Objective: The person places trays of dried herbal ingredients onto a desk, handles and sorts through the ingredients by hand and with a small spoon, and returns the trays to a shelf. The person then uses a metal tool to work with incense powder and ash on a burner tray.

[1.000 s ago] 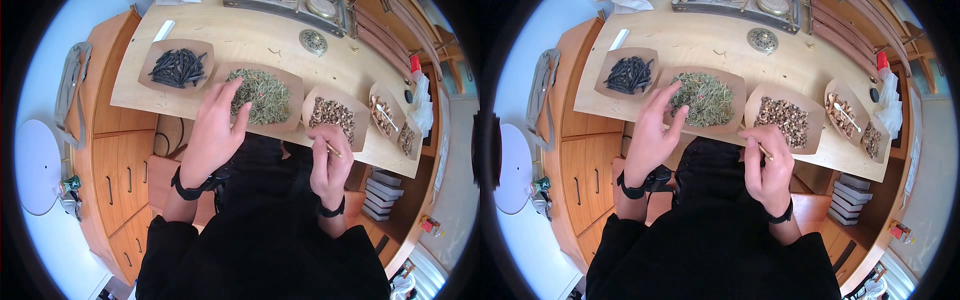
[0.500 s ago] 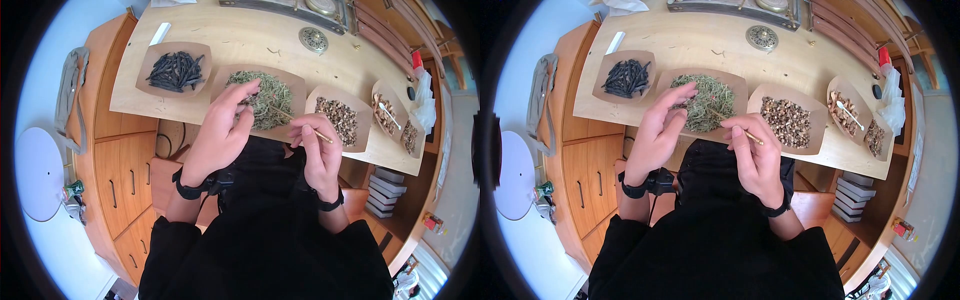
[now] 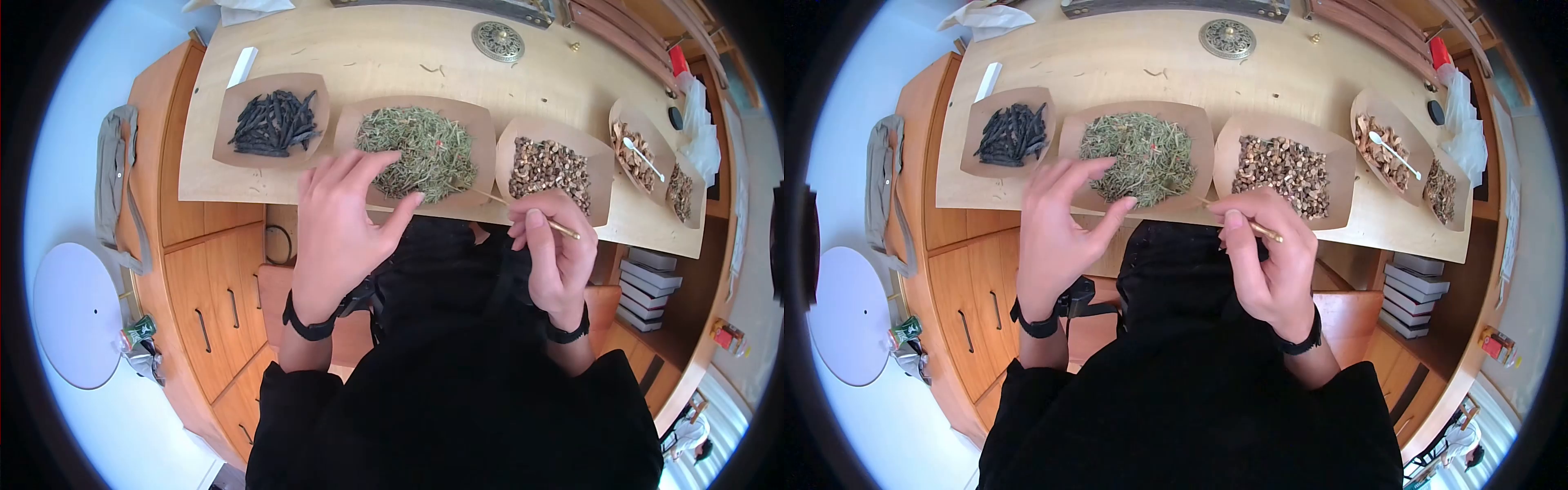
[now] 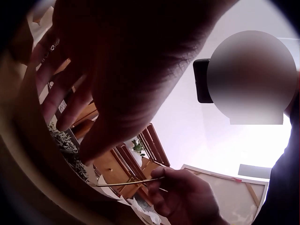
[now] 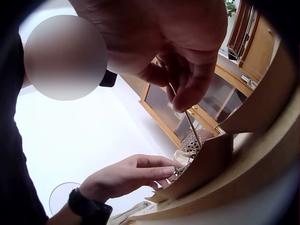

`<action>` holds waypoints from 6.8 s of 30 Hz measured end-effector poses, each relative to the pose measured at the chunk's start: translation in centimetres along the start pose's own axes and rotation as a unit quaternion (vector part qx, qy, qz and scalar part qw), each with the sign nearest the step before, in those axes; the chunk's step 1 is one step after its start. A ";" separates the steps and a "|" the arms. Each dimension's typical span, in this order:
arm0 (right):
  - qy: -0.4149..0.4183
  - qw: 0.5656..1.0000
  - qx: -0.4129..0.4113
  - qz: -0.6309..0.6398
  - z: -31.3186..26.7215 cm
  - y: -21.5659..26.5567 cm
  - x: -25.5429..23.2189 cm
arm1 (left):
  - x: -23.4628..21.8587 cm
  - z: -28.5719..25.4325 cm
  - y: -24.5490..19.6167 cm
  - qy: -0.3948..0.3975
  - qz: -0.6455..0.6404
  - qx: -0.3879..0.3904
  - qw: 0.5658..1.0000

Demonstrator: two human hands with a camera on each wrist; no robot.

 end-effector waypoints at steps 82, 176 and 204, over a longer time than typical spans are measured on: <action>0.100 0.995 -0.013 0.011 1.7 -0.2 0.8 | 1.1 2.1 0.9 -0.022 -0.084 0.055 0.995; 0.018 0.995 -0.099 0.022 3.1 0.9 2.2 | 1.4 0.8 -0.4 0.101 -0.557 -0.022 0.824; 0.008 0.999 -0.032 0.024 2.0 0.2 2.5 | 0.7 1.1 -0.9 -0.007 -0.275 0.055 0.960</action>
Point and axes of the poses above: each hand's wrist, its own z-axis towards the middle knuckle, its own x-axis out of the palm, y = z × x, the point moved 1 cm from there along z, towards the middle knuckle, and after that the axes turned 5 degrees about -z, right-handed, at the moved point
